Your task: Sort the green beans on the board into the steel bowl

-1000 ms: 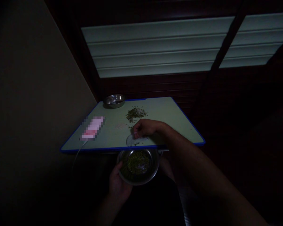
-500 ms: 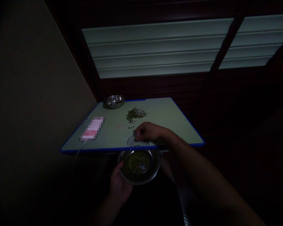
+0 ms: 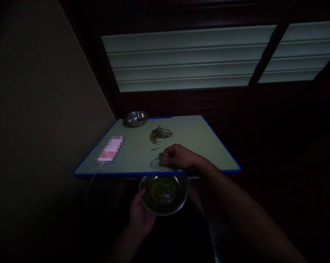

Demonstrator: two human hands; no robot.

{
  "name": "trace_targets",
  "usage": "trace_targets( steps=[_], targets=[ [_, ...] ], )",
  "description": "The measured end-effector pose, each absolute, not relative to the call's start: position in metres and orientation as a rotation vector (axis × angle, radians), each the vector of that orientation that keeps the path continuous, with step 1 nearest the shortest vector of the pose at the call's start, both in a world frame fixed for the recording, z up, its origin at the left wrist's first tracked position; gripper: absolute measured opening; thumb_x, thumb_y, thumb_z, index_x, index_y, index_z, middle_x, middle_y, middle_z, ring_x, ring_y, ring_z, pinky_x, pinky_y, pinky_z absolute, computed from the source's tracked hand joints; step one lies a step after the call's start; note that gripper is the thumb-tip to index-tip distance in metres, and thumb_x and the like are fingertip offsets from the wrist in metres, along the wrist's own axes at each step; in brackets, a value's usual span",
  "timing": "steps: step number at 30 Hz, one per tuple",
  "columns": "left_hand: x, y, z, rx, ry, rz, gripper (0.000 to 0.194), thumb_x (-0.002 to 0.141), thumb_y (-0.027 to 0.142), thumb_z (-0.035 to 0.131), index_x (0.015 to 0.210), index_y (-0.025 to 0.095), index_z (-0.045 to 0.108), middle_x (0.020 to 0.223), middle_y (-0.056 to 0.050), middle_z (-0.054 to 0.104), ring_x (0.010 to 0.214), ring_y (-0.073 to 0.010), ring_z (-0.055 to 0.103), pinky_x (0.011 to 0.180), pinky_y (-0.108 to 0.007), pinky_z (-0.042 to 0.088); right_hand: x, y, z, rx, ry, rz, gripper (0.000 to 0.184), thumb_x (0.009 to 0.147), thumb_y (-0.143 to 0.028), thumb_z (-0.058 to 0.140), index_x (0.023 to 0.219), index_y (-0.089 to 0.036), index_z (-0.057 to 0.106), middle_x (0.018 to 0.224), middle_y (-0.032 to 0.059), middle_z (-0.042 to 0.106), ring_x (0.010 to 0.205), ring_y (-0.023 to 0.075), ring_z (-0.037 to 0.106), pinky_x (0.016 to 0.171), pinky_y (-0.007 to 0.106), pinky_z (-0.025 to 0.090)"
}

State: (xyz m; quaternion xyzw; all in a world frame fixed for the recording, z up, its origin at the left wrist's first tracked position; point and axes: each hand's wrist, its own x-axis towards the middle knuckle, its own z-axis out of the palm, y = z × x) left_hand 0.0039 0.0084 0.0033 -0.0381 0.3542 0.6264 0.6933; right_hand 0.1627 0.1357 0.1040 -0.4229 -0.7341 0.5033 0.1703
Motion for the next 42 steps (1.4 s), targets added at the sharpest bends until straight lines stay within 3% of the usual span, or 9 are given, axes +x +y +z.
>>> trace_targets(
  steps=[9,28,35,42],
  targets=[
    [0.003,0.009,-0.003,-0.095,0.783,1.398,0.02,0.081,0.023,0.059,0.093,0.018,0.074,0.09,-0.008,0.078,0.087,-0.0239,0.072,0.086,-0.039,0.053,0.16,0.138,0.102,-1.173,-2.105,1.502,0.011,0.069,-0.023,0.067,0.066,-0.016,0.06,0.056,-0.0035,0.056,0.052,0.0092,0.047,0.053,0.024,0.037],
    [0.003,0.009,0.0,-0.089,0.785,1.397,0.021,0.085,0.022,0.055,0.088,0.016,0.075,0.087,-0.008,0.079,0.085,-0.0227,0.072,0.085,-0.039,0.055,0.17,0.133,0.099,-1.161,-2.077,1.546,0.017,0.07,-0.03,0.069,0.069,-0.016,0.06,0.059,-0.0019,0.058,0.05,0.0092,0.049,0.051,0.024,0.039],
    [0.002,0.01,-0.001,-0.123,0.803,1.409,0.02,0.084,0.021,0.055,0.086,0.015,0.074,0.086,-0.009,0.079,0.087,-0.0228,0.072,0.09,-0.04,0.053,0.186,0.155,0.095,-1.354,-1.859,1.244,0.032,0.065,-0.044,0.075,0.065,-0.017,0.057,0.054,-0.002,0.055,0.048,0.0091,0.045,0.048,0.023,0.034],
    [0.002,0.009,-0.001,-0.113,0.794,1.409,0.019,0.083,0.021,0.055,0.087,0.016,0.074,0.086,-0.008,0.079,0.087,-0.0231,0.072,0.092,-0.041,0.053,0.203,0.174,0.085,-1.591,-1.684,0.96,0.029,0.07,-0.044,0.066,0.065,-0.017,0.056,0.052,-0.002,0.053,0.047,0.0098,0.044,0.046,0.024,0.032]
  ],
)
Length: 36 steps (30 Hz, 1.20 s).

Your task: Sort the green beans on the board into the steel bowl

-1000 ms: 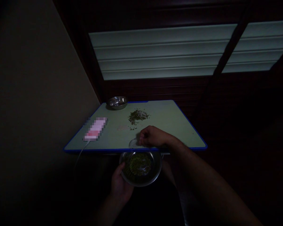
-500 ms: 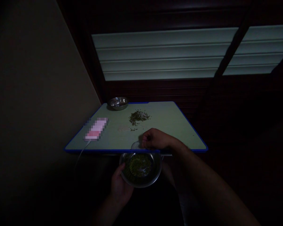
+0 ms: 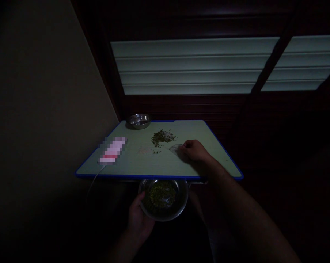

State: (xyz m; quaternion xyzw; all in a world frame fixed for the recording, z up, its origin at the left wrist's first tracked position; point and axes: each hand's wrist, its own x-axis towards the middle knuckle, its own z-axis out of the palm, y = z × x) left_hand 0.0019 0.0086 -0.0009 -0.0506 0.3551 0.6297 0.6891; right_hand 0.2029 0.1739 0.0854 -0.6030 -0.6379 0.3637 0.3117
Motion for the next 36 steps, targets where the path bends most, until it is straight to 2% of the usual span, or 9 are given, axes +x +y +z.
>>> trace_targets(
  steps=[8,18,27,32,36],
  targets=[
    [0.002,0.01,-0.001,-0.125,0.77,1.411,0.02,0.083,0.02,0.056,0.09,0.018,0.075,0.089,-0.008,0.079,0.087,-0.0234,0.073,0.093,-0.042,0.052,0.198,0.18,0.082,-1.62,-1.735,0.818,0.024,0.071,-0.038,0.065,0.064,-0.017,0.059,0.056,0.0004,0.057,0.052,0.0114,0.047,0.05,0.025,0.034],
    [0.002,0.009,-0.004,-0.122,0.774,1.421,0.021,0.084,0.02,0.055,0.085,0.015,0.075,0.087,-0.009,0.079,0.085,-0.0235,0.073,0.092,-0.041,0.052,0.199,0.175,0.085,-1.505,-1.702,1.022,0.034,0.065,-0.046,0.072,0.062,-0.017,0.055,0.051,-0.002,0.051,0.047,0.0095,0.042,0.046,0.025,0.03],
    [0.002,0.008,0.0,-0.129,0.796,1.402,0.023,0.085,0.021,0.054,0.085,0.014,0.076,0.086,-0.011,0.079,0.087,-0.0244,0.072,0.093,-0.042,0.052,0.189,0.167,0.088,-1.428,-1.848,1.177,0.031,0.065,-0.043,0.073,0.063,-0.017,0.056,0.053,-0.0005,0.055,0.048,0.01,0.045,0.047,0.024,0.034],
    [0.002,0.007,-0.003,-0.124,0.758,1.414,0.02,0.082,0.021,0.057,0.088,0.014,0.076,0.089,-0.011,0.079,0.092,-0.0262,0.071,0.094,-0.044,0.051,0.192,0.173,0.086,-1.527,-1.866,1.01,0.025,0.068,-0.036,0.072,0.064,-0.016,0.058,0.055,0.0011,0.057,0.05,0.0105,0.047,0.048,0.024,0.034],
    [0.002,0.008,-0.005,-0.119,0.774,1.402,0.021,0.082,0.022,0.058,0.093,0.015,0.075,0.09,-0.01,0.079,0.092,-0.0264,0.071,0.094,-0.045,0.051,0.189,0.181,0.085,-1.527,-1.864,1.008,0.024,0.07,-0.036,0.071,0.066,-0.016,0.059,0.056,0.0018,0.058,0.05,0.0109,0.048,0.048,0.024,0.035]
  ],
)
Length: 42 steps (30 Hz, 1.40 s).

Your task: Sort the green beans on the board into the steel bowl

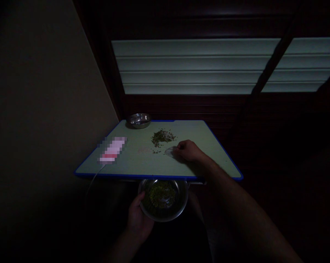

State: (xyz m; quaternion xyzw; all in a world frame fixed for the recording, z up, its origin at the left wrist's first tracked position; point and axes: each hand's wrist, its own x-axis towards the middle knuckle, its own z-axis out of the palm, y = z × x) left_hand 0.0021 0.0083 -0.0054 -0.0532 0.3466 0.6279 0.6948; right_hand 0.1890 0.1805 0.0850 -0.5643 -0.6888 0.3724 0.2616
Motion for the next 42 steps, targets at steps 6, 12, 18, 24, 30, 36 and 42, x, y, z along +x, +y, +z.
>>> trace_targets(
  steps=[6,12,18,24,30,36,42],
  targets=[
    [0.002,0.008,-0.003,-0.125,0.762,1.42,0.022,0.082,0.021,0.058,0.095,0.015,0.074,0.09,-0.01,0.078,0.092,-0.0257,0.071,0.094,-0.044,0.051,0.183,0.188,0.088,-1.417,-1.946,1.063,0.032,0.066,-0.044,0.074,0.066,-0.015,0.06,0.056,-0.0002,0.056,0.051,0.0098,0.046,0.05,0.025,0.034],
    [0.002,0.009,-0.002,-0.11,0.767,1.407,0.02,0.083,0.021,0.056,0.088,0.016,0.075,0.087,-0.009,0.079,0.088,-0.0245,0.072,0.094,-0.043,0.051,0.178,0.179,0.098,-1.238,-2.08,1.39,0.035,0.063,-0.046,0.075,0.069,-0.014,0.061,0.054,-0.0033,0.053,0.049,0.0093,0.045,0.051,0.025,0.035],
    [0.002,0.009,-0.003,-0.121,0.773,1.415,0.02,0.083,0.021,0.057,0.088,0.015,0.075,0.088,-0.009,0.079,0.087,-0.0249,0.072,0.094,-0.043,0.051,0.162,0.167,0.097,-1.247,-2.144,1.334,0.026,0.068,-0.039,0.071,0.069,-0.015,0.061,0.053,-0.0032,0.054,0.049,0.0096,0.046,0.051,0.024,0.036],
    [0.002,0.009,-0.002,-0.119,0.768,1.412,0.019,0.082,0.021,0.057,0.09,0.016,0.074,0.086,-0.009,0.079,0.087,-0.0248,0.072,0.092,-0.044,0.052,0.149,0.158,0.094,-1.112,-2.267,1.383,0.02,0.071,-0.034,0.068,0.065,-0.015,0.061,0.053,-0.004,0.052,0.051,0.0088,0.044,0.052,0.023,0.035],
    [0.002,0.009,0.0,-0.11,0.782,1.405,0.025,0.082,0.022,0.057,0.102,0.019,0.073,0.089,-0.007,0.079,0.089,-0.0253,0.072,0.093,-0.045,0.052,0.156,0.153,0.097,-1.063,-2.227,1.514,0.014,0.067,-0.028,0.069,0.068,-0.015,0.063,0.057,-0.0035,0.057,0.053,0.0087,0.046,0.055,0.023,0.038],
    [0.003,0.008,-0.002,-0.128,0.8,1.404,0.022,0.083,0.023,0.057,0.095,0.016,0.073,0.088,-0.009,0.078,0.088,-0.0251,0.072,0.092,-0.044,0.052,0.156,0.157,0.092,-1.177,-2.035,1.474,0.023,0.068,-0.035,0.071,0.066,-0.016,0.059,0.052,-0.0035,0.054,0.047,0.0089,0.045,0.05,0.024,0.036],
    [0.003,0.007,-0.004,-0.129,0.779,1.42,0.021,0.082,0.022,0.058,0.095,0.016,0.074,0.089,-0.009,0.079,0.089,-0.0253,0.072,0.093,-0.044,0.051,0.154,0.164,0.084,-1.434,-1.988,1.019,0.016,0.07,-0.027,0.068,0.062,-0.017,0.058,0.056,0.0006,0.058,0.051,0.0115,0.05,0.051,0.024,0.036]
  ],
)
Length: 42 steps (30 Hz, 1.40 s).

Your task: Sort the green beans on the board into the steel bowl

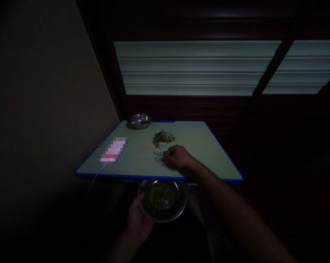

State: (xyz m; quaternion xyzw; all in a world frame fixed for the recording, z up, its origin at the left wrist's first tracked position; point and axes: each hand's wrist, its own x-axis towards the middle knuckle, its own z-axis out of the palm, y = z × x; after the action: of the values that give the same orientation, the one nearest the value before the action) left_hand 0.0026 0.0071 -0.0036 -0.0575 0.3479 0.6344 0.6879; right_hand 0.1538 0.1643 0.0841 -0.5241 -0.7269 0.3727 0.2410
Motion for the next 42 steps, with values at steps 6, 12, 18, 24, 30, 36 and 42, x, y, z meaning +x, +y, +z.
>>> trace_targets(
  steps=[6,12,18,24,30,36,42],
  targets=[
    [0.003,0.007,-0.003,-0.154,0.777,1.397,0.023,0.082,0.022,0.058,0.096,0.015,0.074,0.089,-0.011,0.078,0.092,-0.0277,0.071,0.094,-0.046,0.051,0.171,0.172,0.089,-1.671,-1.897,0.769,0.016,0.072,-0.028,0.068,0.063,-0.016,0.063,0.055,0.003,0.06,0.053,0.0129,0.052,0.05,0.024,0.035],
    [0.002,0.007,-0.011,-0.131,0.747,1.391,0.022,0.082,0.023,0.059,0.094,0.014,0.075,0.094,-0.011,0.079,0.092,-0.0266,0.072,0.095,-0.045,0.051,0.181,0.179,0.092,-1.732,-1.883,0.701,0.017,0.072,-0.029,0.066,0.062,-0.016,0.063,0.054,0.0028,0.06,0.053,0.0133,0.052,0.052,0.026,0.036],
    [0.003,0.007,-0.007,-0.146,0.762,1.398,0.02,0.084,0.021,0.057,0.086,0.016,0.076,0.089,-0.009,0.079,0.085,-0.0228,0.072,0.093,-0.04,0.051,0.177,0.195,0.093,-1.543,-1.89,0.906,0.022,0.068,-0.036,0.066,0.06,-0.017,0.056,0.049,-0.0027,0.051,0.046,0.0097,0.042,0.048,0.024,0.032],
    [0.002,0.005,-0.007,-0.14,0.758,1.387,0.022,0.085,0.022,0.055,0.089,0.015,0.076,0.092,-0.01,0.079,0.087,-0.0234,0.072,0.091,-0.039,0.052,0.165,0.196,0.081,-1.301,-1.805,0.846,0.026,0.072,-0.042,0.06,0.064,-0.018,0.054,0.056,-0.0019,0.053,0.053,0.0107,0.045,0.051,0.024,0.035],
    [0.0,0.002,-0.009,-0.125,0.774,1.402,0.02,0.083,0.022,0.058,0.092,0.017,0.075,0.092,-0.008,0.079,0.084,-0.0239,0.073,0.092,-0.043,0.052,0.165,0.188,0.07,-1.149,-1.914,0.528,0.022,0.078,-0.036,0.056,0.075,-0.016,0.066,0.067,0.0026,0.064,0.062,0.0144,0.053,0.061,0.026,0.04],
    [0.0,0.003,-0.007,-0.122,0.794,1.409,0.019,0.082,0.021,0.059,0.092,0.014,0.074,0.089,-0.01,0.079,0.086,-0.0251,0.072,0.091,-0.043,0.052,0.166,0.19,0.068,-1.104,-1.958,0.36,0.02,0.079,-0.03,0.055,0.074,-0.016,0.068,0.068,0.0036,0.066,0.062,0.0151,0.056,0.061,0.027,0.041],
    [0.0,0.002,-0.007,-0.144,0.807,1.403,0.019,0.082,0.022,0.059,0.093,0.015,0.074,0.09,-0.009,0.079,0.087,-0.0248,0.072,0.089,-0.042,0.053,0.166,0.188,0.069,-1.051,-2.018,0.304,0.016,0.076,-0.023,0.056,0.077,-0.016,0.07,0.072,0.0051,0.069,0.065,0.0155,0.058,0.064,0.027,0.043]
  ],
)
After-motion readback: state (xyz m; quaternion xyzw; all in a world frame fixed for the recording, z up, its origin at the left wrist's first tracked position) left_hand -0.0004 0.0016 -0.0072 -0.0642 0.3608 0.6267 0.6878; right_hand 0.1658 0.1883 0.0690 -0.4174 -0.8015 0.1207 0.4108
